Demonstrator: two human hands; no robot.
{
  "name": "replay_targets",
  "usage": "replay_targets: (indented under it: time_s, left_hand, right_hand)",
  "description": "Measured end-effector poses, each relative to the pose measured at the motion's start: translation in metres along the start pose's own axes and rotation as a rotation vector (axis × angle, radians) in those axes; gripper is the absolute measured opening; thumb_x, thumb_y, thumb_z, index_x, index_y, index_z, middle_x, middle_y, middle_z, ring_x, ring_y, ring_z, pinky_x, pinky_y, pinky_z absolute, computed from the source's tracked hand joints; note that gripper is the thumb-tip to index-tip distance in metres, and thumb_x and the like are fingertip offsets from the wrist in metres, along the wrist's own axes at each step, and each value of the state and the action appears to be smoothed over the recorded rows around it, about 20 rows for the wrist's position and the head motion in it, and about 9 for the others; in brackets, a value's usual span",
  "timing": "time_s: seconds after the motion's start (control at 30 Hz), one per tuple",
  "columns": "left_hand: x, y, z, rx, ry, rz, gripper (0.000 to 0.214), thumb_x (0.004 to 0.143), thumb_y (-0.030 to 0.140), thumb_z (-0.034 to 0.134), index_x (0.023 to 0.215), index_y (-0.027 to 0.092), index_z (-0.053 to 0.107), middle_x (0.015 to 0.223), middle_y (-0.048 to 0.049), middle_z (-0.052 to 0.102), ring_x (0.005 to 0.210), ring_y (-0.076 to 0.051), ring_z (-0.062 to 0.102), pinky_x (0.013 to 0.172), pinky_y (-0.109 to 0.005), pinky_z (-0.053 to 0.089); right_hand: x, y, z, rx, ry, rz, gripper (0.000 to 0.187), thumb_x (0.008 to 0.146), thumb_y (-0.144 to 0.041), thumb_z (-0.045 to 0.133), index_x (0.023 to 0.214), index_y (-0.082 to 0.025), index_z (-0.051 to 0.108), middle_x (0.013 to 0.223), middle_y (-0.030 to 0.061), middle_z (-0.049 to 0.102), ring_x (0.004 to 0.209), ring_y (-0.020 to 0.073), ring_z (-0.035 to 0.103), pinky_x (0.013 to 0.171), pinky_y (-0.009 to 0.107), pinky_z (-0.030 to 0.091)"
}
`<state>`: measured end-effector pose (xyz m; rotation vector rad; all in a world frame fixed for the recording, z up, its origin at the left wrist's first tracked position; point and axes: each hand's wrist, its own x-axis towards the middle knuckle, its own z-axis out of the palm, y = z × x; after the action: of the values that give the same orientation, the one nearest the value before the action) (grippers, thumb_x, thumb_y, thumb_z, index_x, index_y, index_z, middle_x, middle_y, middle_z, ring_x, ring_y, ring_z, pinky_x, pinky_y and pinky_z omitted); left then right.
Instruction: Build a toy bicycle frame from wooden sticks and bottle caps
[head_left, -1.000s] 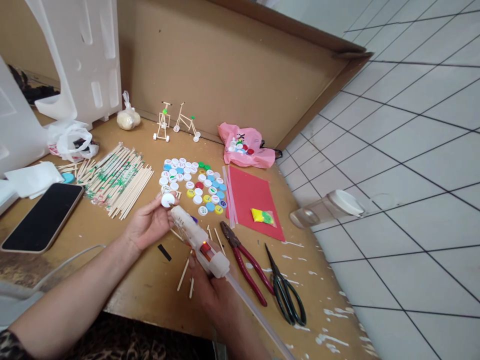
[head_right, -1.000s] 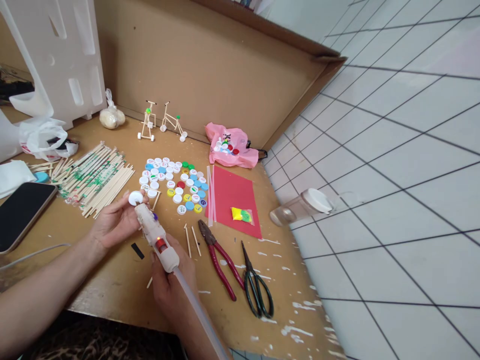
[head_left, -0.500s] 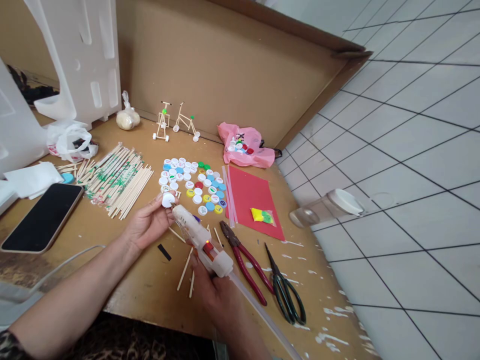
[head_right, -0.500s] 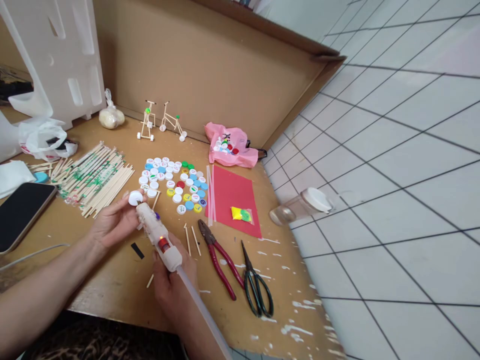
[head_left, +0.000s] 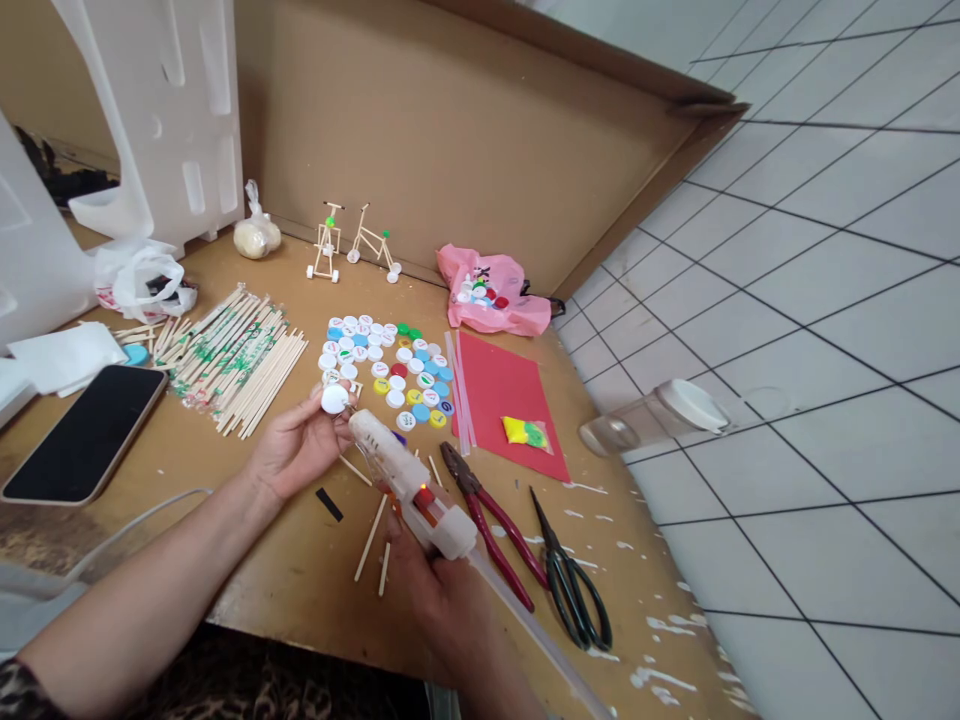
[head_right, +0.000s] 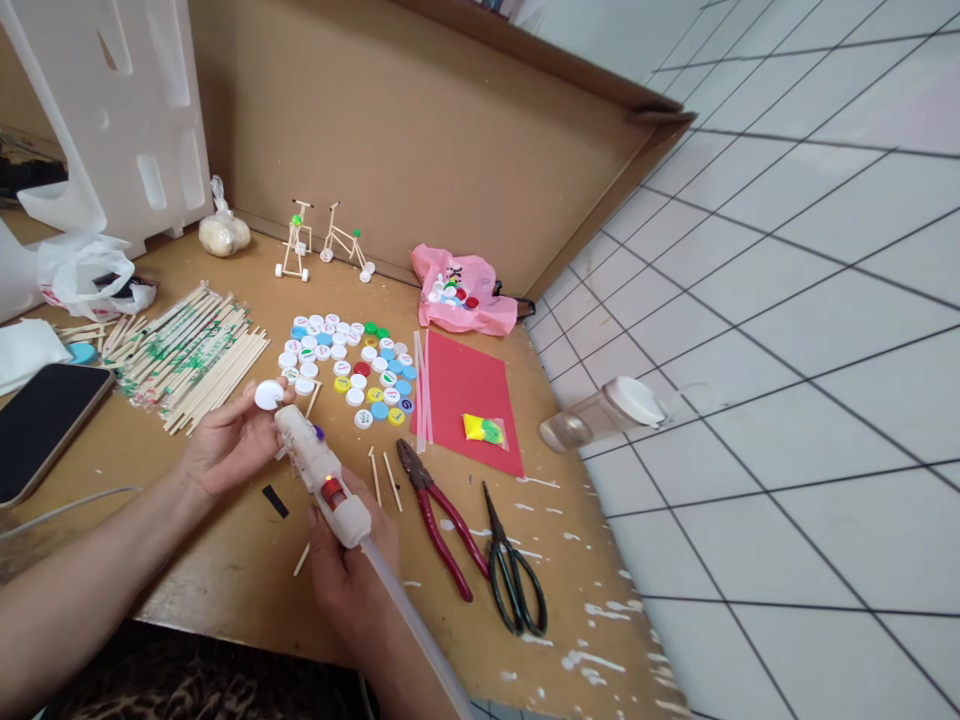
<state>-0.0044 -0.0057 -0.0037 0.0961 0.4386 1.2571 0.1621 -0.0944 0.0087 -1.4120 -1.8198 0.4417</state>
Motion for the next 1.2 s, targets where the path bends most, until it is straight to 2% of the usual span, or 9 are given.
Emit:
replay_targets:
  time_s: [0.1, 0.2, 0.3, 0.53, 0.77, 0.87, 1.07, 1.2]
  left_hand:
    - [0.0005, -0.0008, -0.0011, 0.007, 0.004, 0.004, 0.019, 0.089, 0.009, 0.054, 0.103, 0.015, 0.066, 0.072, -0.0037, 0.068, 0.062, -0.014, 0.064, 0.061, -0.024, 0.051]
    - [0.0004, -0.0018, -0.0016, 0.012, 0.014, 0.006, 0.024, 0.09, 0.008, 0.05, 0.106, 0.014, 0.066, 0.071, -0.0043, 0.069, 0.06, -0.015, 0.064, 0.061, -0.025, 0.052]
    - [0.0001, -0.0021, -0.0021, 0.012, 0.0, 0.003, 0.019, 0.089, 0.009, 0.055, 0.103, 0.014, 0.067, 0.071, -0.0044, 0.07, 0.06, -0.016, 0.064, 0.062, -0.026, 0.051]
    - [0.0011, -0.0009, -0.0026, 0.035, -0.015, 0.007, 0.022, 0.088, 0.011, 0.06, 0.108, 0.016, 0.067, 0.072, -0.0032, 0.07, 0.061, -0.015, 0.064, 0.062, -0.025, 0.051]
    - [0.0025, -0.0015, -0.0059, 0.035, -0.015, 0.018, 0.017, 0.086, 0.004, 0.056, 0.089, 0.012, 0.07, 0.072, -0.0054, 0.07, 0.061, -0.014, 0.061, 0.062, -0.023, 0.049]
    - [0.0023, -0.0013, -0.0057, 0.039, -0.007, 0.022, 0.015, 0.085, 0.004, 0.058, 0.087, 0.012, 0.071, 0.072, -0.0051, 0.07, 0.061, -0.013, 0.061, 0.061, -0.023, 0.049]
    - [0.0022, -0.0017, -0.006, 0.027, -0.002, 0.023, 0.025, 0.084, 0.003, 0.054, 0.1, 0.013, 0.071, 0.072, -0.0049, 0.071, 0.062, -0.014, 0.062, 0.06, -0.023, 0.05]
    - [0.0028, -0.0033, -0.0075, 0.035, -0.043, 0.034, 0.018, 0.081, 0.004, 0.059, 0.091, 0.012, 0.072, 0.072, -0.0052, 0.07, 0.059, -0.013, 0.06, 0.057, -0.021, 0.049]
  right_hand:
    - [0.0016, -0.0012, 0.0004, 0.008, -0.012, -0.013, 0.027, 0.088, -0.029, 0.054, 0.108, -0.023, 0.07, 0.101, 0.0088, 0.076, 0.094, 0.0256, 0.073, 0.075, 0.034, 0.063]
    - [0.0038, -0.0007, 0.0034, 0.044, -0.024, -0.008, 0.027, 0.089, -0.029, 0.053, 0.107, -0.024, 0.071, 0.096, 0.008, 0.076, 0.084, 0.0246, 0.074, 0.069, 0.033, 0.063]
    - [0.0043, 0.0009, 0.0049, 0.051, -0.016, -0.004, 0.027, 0.088, -0.03, 0.053, 0.11, -0.024, 0.07, 0.095, 0.0075, 0.077, 0.08, 0.0235, 0.073, 0.065, 0.032, 0.063]
    - [0.0012, 0.0029, -0.0002, -0.032, 0.001, -0.036, 0.025, 0.087, -0.03, 0.057, 0.106, -0.023, 0.071, 0.096, 0.0085, 0.076, 0.092, 0.0257, 0.073, 0.077, 0.036, 0.063]
    - [-0.0002, 0.0063, 0.0038, 0.008, 0.018, -0.039, 0.024, 0.088, -0.031, 0.057, 0.107, -0.024, 0.07, 0.099, 0.0083, 0.076, 0.095, 0.0275, 0.071, 0.078, 0.038, 0.063]
    - [0.0011, 0.0046, 0.0023, 0.033, -0.005, -0.03, 0.022, 0.089, -0.03, 0.056, 0.105, -0.025, 0.071, 0.097, 0.0072, 0.075, 0.092, 0.0274, 0.072, 0.077, 0.039, 0.063]
    - [0.0059, -0.0008, -0.0013, 0.094, -0.065, -0.015, 0.025, 0.09, -0.03, 0.051, 0.104, -0.023, 0.071, 0.098, 0.008, 0.075, 0.089, 0.0236, 0.073, 0.078, 0.035, 0.063]
    - [0.0067, -0.0003, 0.0009, 0.131, -0.086, 0.006, 0.025, 0.09, -0.029, 0.051, 0.105, -0.025, 0.071, 0.093, 0.0061, 0.076, 0.091, 0.0243, 0.072, 0.079, 0.035, 0.063]
